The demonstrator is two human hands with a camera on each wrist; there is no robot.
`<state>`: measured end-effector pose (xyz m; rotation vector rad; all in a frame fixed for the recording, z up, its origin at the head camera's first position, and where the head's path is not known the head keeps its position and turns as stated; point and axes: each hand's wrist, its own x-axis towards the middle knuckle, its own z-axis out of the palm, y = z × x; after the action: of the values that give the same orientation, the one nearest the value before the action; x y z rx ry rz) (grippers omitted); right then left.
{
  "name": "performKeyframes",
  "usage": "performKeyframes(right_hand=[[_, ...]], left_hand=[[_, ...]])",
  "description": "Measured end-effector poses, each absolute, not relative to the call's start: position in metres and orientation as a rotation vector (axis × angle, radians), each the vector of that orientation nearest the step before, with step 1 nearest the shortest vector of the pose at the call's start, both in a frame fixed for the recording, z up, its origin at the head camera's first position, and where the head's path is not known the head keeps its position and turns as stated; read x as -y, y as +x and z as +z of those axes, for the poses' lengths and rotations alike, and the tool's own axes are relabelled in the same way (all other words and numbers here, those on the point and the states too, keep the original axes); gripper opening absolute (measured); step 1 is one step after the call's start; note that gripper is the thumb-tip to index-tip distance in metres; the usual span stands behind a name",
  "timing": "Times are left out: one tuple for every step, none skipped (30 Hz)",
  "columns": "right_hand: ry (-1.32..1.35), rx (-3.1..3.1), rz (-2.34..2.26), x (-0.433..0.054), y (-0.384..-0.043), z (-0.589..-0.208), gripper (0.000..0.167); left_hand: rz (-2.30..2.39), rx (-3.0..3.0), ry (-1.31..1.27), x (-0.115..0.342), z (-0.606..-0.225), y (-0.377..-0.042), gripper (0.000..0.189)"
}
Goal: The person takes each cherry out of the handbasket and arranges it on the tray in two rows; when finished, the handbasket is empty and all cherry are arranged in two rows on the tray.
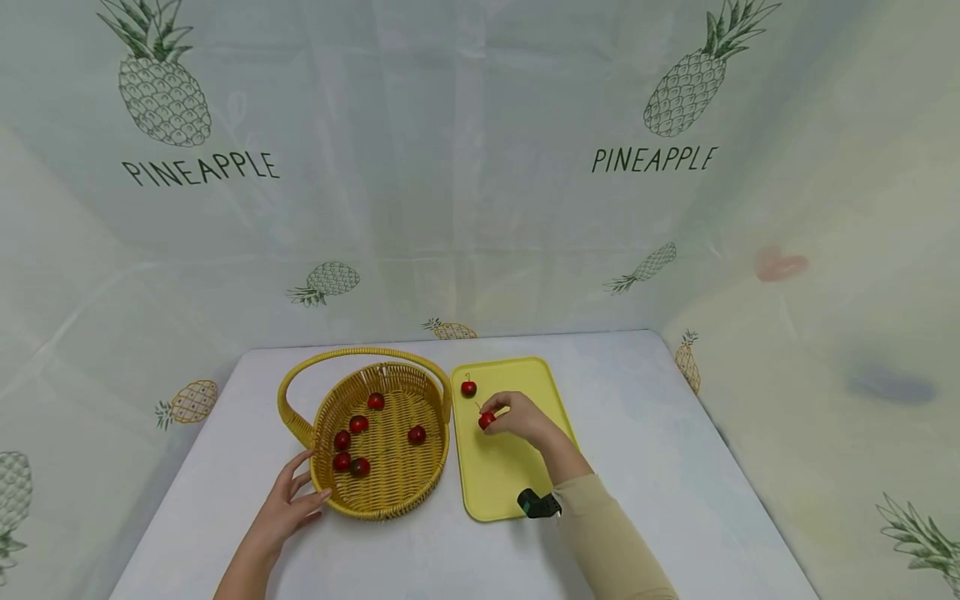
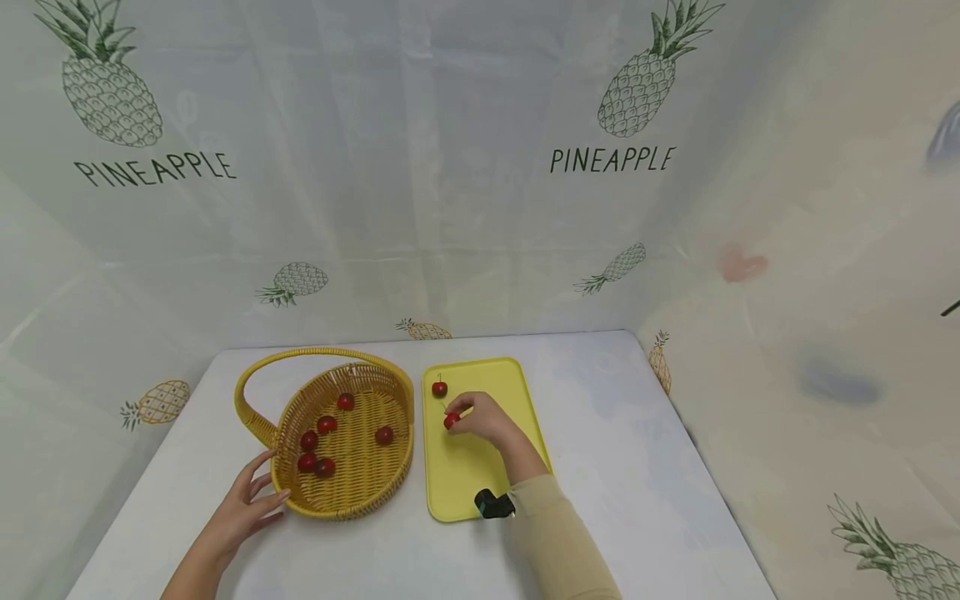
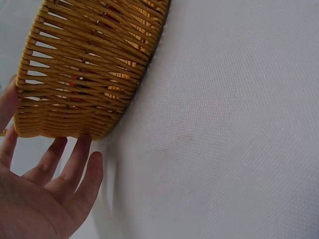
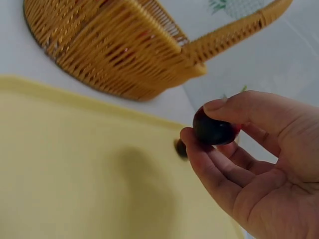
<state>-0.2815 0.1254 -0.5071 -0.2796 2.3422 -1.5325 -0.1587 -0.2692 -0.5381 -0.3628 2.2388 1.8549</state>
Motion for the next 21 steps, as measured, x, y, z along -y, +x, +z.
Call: performKeyframes(right_hand=[[-0.273, -2.348, -1.532, -0.126, -0.284, -0.509, 0.023], [-0.264, -2.353, -1.536, -0.126, -0.286, -0.511, 0.022], [-0.255, -2.362, -1.536, -0.127, -0.288, -0.512, 0.022], [-0.246, -2.373, -1.536, -0.127, -0.29, -0.514, 0.022], [-0.238, -2.385, -1.536, -0.127, -0.292, -0.515, 0.022], [-0.226, -2.399, -1.535, -0.127, -0.295, -0.517, 0.023], [-0.211, -2.41, -1.536, -0.127, -0.297, -0.518, 0.022], [-0.201, -2.417, -1.541, -0.127, -0.3, -0.519, 0.022], [-0.193, -2.424, -1.546, -0.127, -0.302, -0.521, 0.023], [-0.18, -2.431, -1.55, -0.128, -0.305, -0.522, 0.023], [-0.166, -2.431, -1.56, -0.128, -0.307, -0.524, 0.023], [-0.152, -2.427, -1.572, -0.128, -0.31, -0.525, 0.023], [-0.139, -2.422, -1.585, -0.128, -0.312, -0.527, 0.023], [-0.126, -2.417, -1.599, -0.128, -0.314, -0.529, 0.024], [-0.115, -2.42, -1.605, -0.128, -0.316, -0.53, 0.024], [-0.099, -2.42, -1.613, -0.128, -0.318, -0.532, 0.025], [-0.084, -2.417, -1.624, -0.127, -0.319, -0.533, 0.025], [-0.074, -2.418, -1.631, -0.127, -0.32, -0.534, 0.025], [-0.063, -2.425, -1.634, -0.127, -0.322, -0.536, 0.025], [-0.054, -2.432, -1.638, -0.126, -0.323, -0.537, 0.025], [-0.048, -2.441, -1.638, -0.126, -0.324, -0.539, 0.025]], left_hand=[[1.857, -2.236, -0.365, 0.269, -0.538, -0.159, 0.087], [1.859, -2.233, -0.366, 0.269, -0.538, -0.159, 0.087], [1.86, -2.231, -0.367, 0.269, -0.538, -0.159, 0.087], [1.86, -2.231, -0.369, 0.269, -0.538, -0.159, 0.087], [1.859, -2.231, -0.371, 0.269, -0.538, -0.159, 0.087], [1.86, -2.23, -0.373, 0.269, -0.538, -0.159, 0.087], [1.861, -2.23, -0.372, 0.269, -0.539, -0.159, 0.087], [1.862, -2.232, -0.371, 0.269, -0.539, -0.16, 0.086], [1.862, -2.233, -0.369, 0.269, -0.539, -0.16, 0.086], [1.861, -2.234, -0.368, 0.269, -0.539, -0.16, 0.087], [1.863, -2.234, -0.366, 0.269, -0.539, -0.16, 0.087], [1.863, -2.234, -0.365, 0.269, -0.539, -0.16, 0.087], [1.862, -2.236, -0.366, 0.269, -0.539, -0.16, 0.087], [1.861, -2.236, -0.367, 0.269, -0.539, -0.16, 0.087], [1.86, -2.234, -0.368, 0.269, -0.539, -0.16, 0.086], [1.858, -2.233, -0.37, 0.269, -0.538, -0.16, 0.086], [1.858, -2.231, -0.371, 0.269, -0.538, -0.16, 0.086], [1.858, -2.231, -0.374, 0.269, -0.537, -0.16, 0.085], [1.858, -2.229, -0.376, 0.269, -0.537, -0.16, 0.085], [1.86, -2.229, -0.375, 0.268, -0.536, -0.159, 0.085], [1.86, -2.23, -0.368, 0.268, -0.536, -0.159, 0.085]])
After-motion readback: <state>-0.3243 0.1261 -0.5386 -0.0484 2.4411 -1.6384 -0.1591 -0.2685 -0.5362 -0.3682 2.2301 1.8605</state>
